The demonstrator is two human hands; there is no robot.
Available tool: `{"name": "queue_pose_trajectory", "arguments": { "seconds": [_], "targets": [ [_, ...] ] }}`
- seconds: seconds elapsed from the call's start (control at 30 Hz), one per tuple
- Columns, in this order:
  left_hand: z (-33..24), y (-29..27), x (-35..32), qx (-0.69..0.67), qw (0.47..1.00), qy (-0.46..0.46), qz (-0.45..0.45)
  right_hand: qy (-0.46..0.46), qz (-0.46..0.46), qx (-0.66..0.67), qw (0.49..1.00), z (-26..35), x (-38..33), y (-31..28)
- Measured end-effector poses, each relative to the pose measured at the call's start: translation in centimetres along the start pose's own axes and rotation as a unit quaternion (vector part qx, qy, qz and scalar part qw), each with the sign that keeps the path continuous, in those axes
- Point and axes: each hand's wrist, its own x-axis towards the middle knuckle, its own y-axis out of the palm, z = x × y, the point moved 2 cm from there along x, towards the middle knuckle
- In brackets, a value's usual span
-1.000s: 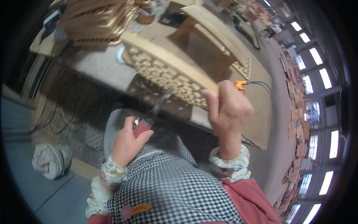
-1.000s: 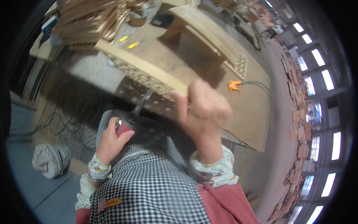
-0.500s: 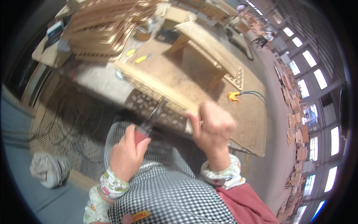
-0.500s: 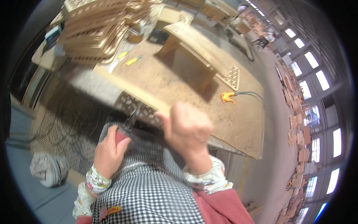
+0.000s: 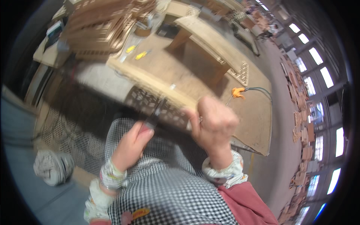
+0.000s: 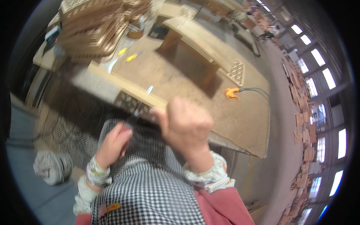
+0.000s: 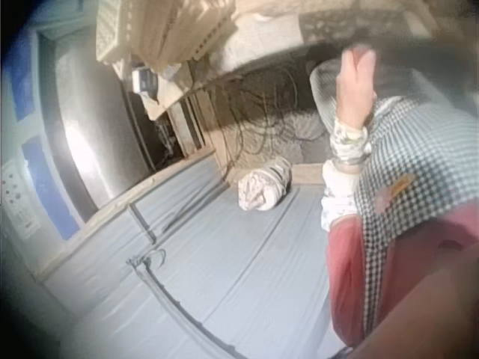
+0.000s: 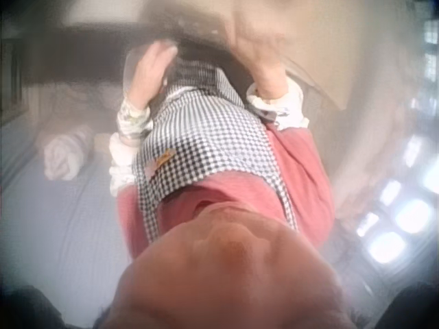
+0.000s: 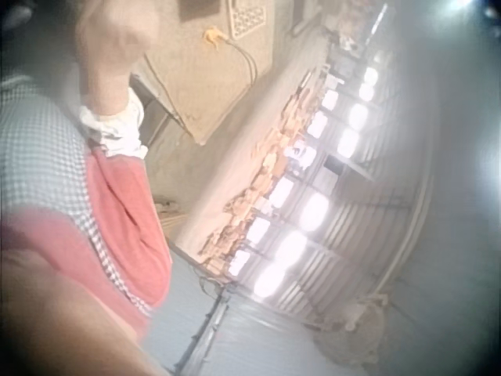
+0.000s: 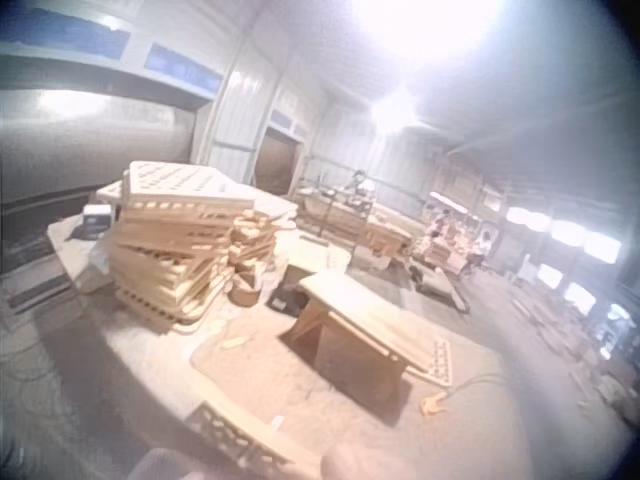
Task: The person uses a pair of pliers to remove small wooden pieces or burrs from the decorative cutouts of a wooden panel by hand.
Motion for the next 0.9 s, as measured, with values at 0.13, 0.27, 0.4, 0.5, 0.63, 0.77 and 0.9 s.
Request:
{"name": "queue_pose_trajectory", "arguments": {
  "seconds": [0.13, 0.27, 0.4, 0.5, 0.63, 0.77, 0.9],
  "targets": [
    [0.9, -0.2, 0.7, -0.166, 0.974, -0.072, 0.135, 0.021, 0.009, -0.022, 1.0, -0.5, -0.2, 0.1],
    [2.0, -1.2, -0.1, -0.211, 0.96, -0.078, 0.168, 0.025, 0.012, -0.017, 0.999, -0.5, -0.1, 1.2],
    [2.1, -1.2, -1.8, -0.203, 0.964, -0.077, 0.153, 0.04, 0.019, -0.015, 0.999, -1.3, -0.2, 1.6],
    [1.7, -1.3, -1.9, -0.178, 0.976, -0.057, 0.115, 0.039, 0.023, -0.038, 0.998, -0.5, -0.5, 1.5],
    [1.7, -1.4, -1.1, -0.091, 0.995, -0.016, 0.047, 0.044, 0.021, -0.033, 0.998, 0.4, -1.1, 1.4],
    [1.6, -1.1, -0.8, -0.069, 0.997, -0.017, 0.038, 0.051, 0.031, 0.0, 0.998, 0.7, -1.7, 1.3],
    [2.2, -0.5, 0.1, -0.122, 0.99, -0.005, 0.067, 0.064, 0.023, 0.025, 0.997, 0.4, -1.9, 1.5]
  ]
}}
